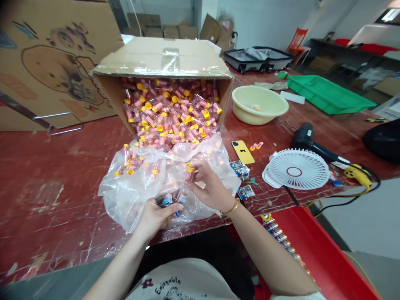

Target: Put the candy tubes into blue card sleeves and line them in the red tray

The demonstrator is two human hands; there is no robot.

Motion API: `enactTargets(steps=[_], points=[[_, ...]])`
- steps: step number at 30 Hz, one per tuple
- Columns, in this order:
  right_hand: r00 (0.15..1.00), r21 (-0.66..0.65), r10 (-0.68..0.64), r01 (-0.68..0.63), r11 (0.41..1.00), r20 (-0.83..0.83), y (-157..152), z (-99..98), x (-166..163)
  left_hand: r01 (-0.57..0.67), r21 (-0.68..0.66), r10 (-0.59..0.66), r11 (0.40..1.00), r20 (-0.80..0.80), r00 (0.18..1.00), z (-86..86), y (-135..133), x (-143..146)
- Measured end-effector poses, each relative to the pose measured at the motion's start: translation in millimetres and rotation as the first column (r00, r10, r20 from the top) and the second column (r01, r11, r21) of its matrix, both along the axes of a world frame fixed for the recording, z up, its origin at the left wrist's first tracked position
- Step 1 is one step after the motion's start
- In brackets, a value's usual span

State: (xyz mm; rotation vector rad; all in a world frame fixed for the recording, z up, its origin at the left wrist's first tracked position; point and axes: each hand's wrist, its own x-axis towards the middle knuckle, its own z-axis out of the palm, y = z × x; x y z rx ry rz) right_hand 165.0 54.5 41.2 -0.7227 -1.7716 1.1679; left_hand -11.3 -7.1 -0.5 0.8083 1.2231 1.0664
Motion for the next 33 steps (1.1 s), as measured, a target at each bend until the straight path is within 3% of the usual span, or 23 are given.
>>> enactTargets(steps=[4, 7, 12, 15, 20, 29, 33], points=[[0.991, -0.127, 0.114, -0.122, 0.984, -0.069, 1.6, -3.0, -0.5, 0.063, -0.012, -0.062, 0.998, 0.031, 0.998, -2.2, 0.3, 0.2], [0.982, -0.252, 0.144, -0.172, 0.952, -0.122, -4.0, -9.0, -2.7, 0.101, -0.098, -0.084, 0.99, 0.165, 0.983, 3.6, -0.4, 2.7], [0.988, -0.248, 0.116, -0.138, 0.959, -0.103, -31.0, -25.8, -10.9, 0.086, -0.214, -0.005, 0.973, 0.352, 0.936, 16.2, 0.5, 14.7], [0.997, -0.283, 0.032, -0.051, 0.958, -0.073, -44.8, -34.3, -16.7, 0.079, -0.198, 0.003, 0.977, 0.382, 0.924, 18.2, 2.3, 21.2], [0.994, -0.179, -0.111, 0.108, 0.978, -0.005, -50.0, -36.8, -19.5, 0.088, -0.18, -0.014, 0.98, 0.378, 0.926, 21.4, 3.0, 25.4], [0.993, -0.13, -0.116, 0.117, 0.985, 0.014, -51.0, -36.0, -14.2, 0.097, -0.18, -0.024, 0.979, 0.367, 0.93, 24.3, 1.2, 29.5], [0.986, -0.171, -0.135, 0.117, 0.978, -0.097, -56.6, -36.6, -12.6, 0.091, -0.143, -0.03, 0.986, 0.377, 0.926, 21.9, -1.5, 30.7]])
